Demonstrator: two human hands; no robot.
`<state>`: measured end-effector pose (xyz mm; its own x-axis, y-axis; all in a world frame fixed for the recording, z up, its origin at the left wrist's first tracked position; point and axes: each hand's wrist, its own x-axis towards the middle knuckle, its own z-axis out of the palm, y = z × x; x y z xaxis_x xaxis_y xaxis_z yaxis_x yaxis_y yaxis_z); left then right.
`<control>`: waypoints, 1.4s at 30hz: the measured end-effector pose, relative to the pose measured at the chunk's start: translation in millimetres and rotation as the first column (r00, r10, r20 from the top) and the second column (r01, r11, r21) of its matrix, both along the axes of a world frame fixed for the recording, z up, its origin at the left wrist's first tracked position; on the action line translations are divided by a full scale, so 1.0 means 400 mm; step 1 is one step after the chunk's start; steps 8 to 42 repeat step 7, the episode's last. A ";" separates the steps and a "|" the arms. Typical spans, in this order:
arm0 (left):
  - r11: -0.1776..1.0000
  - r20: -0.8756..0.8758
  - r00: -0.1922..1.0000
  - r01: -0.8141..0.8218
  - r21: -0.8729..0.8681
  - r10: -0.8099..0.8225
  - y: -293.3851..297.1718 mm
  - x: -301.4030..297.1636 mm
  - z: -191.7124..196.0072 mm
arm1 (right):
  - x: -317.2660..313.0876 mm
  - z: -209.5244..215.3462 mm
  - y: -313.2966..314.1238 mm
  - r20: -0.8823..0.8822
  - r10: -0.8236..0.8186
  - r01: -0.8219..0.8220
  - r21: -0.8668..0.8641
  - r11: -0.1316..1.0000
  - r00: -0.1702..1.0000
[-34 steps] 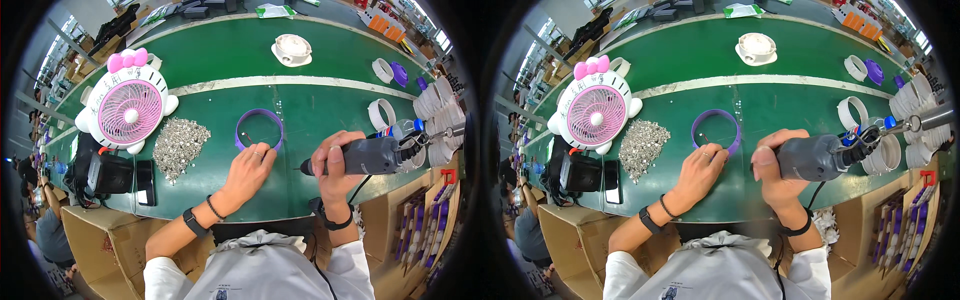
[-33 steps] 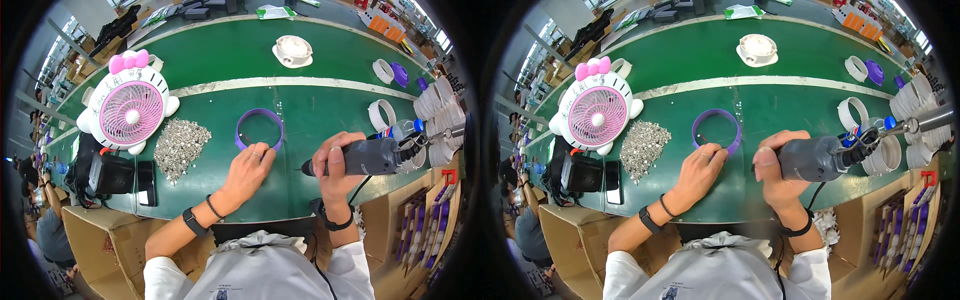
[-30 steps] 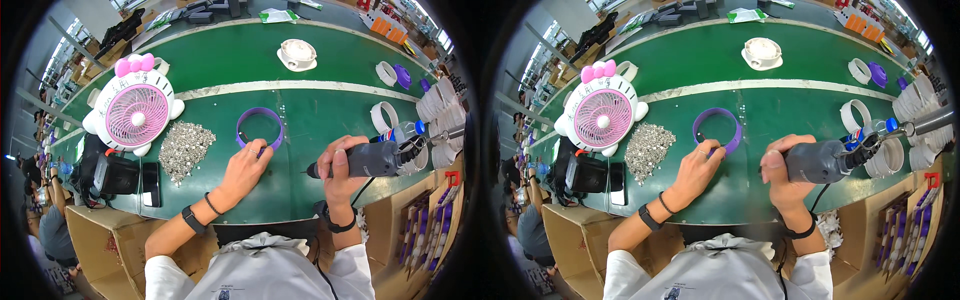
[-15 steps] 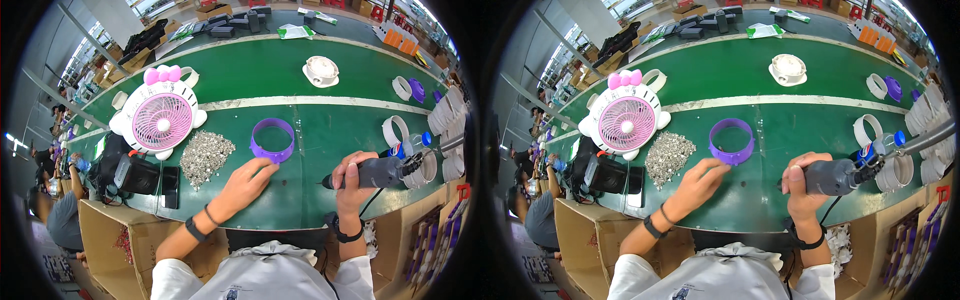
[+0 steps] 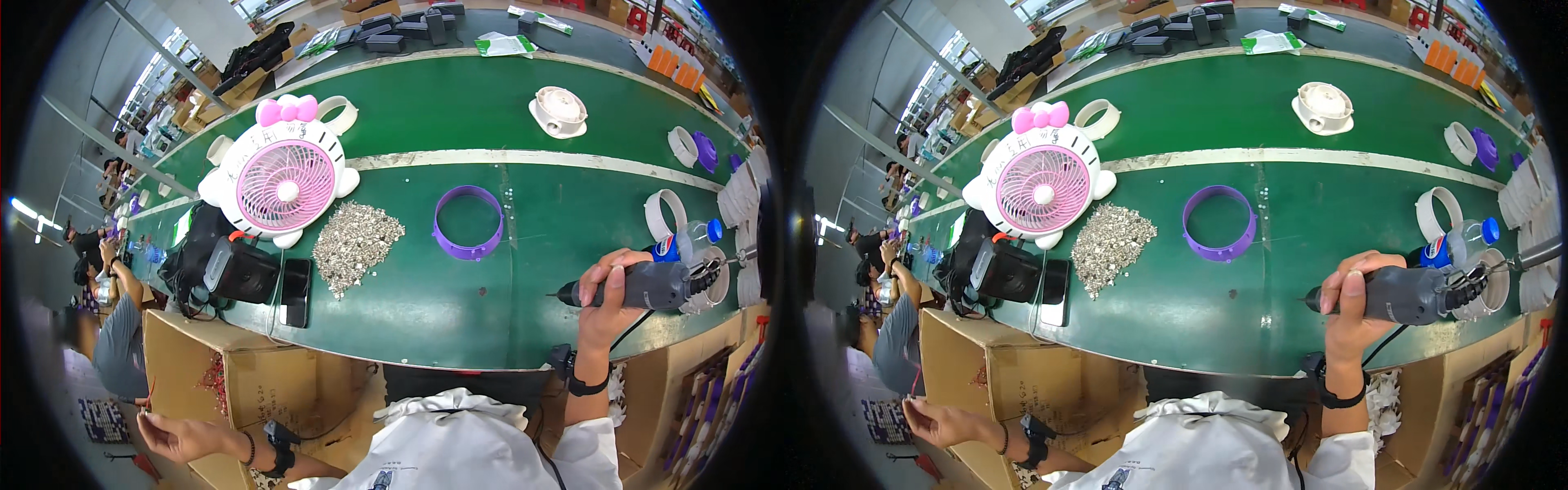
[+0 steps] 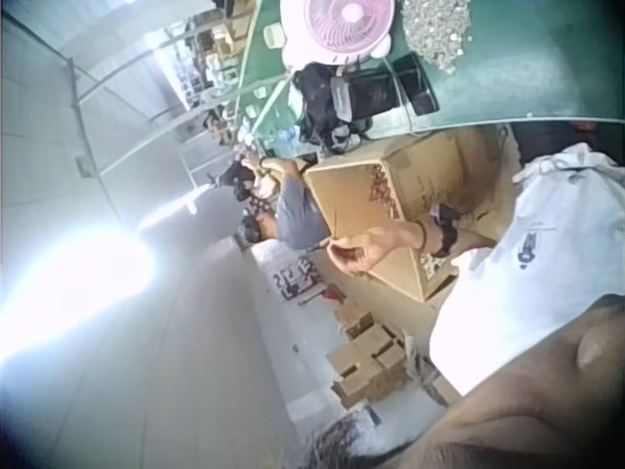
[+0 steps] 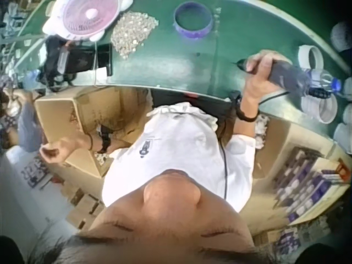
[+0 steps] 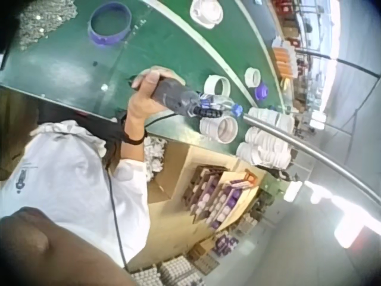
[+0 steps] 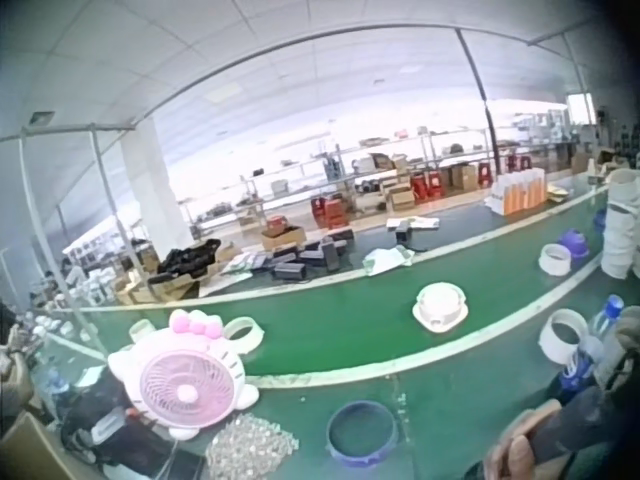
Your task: The person assembles small electronic components on a green workbench. They use a handheld rotary tool to work on white and purple plastic rings, handling wires and small metal parts. The person also organizes a pile of small metal components and moves a decorative fan on the table.
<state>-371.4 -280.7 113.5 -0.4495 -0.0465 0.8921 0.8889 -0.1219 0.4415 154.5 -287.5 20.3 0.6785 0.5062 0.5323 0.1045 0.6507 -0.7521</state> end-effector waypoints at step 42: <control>0.844 -0.091 0.936 0.261 -0.469 -0.340 0.053 0.136 -0.167 | 0.000 -0.008 -0.001 0.069 0.029 -0.027 -0.020 0.999 0.997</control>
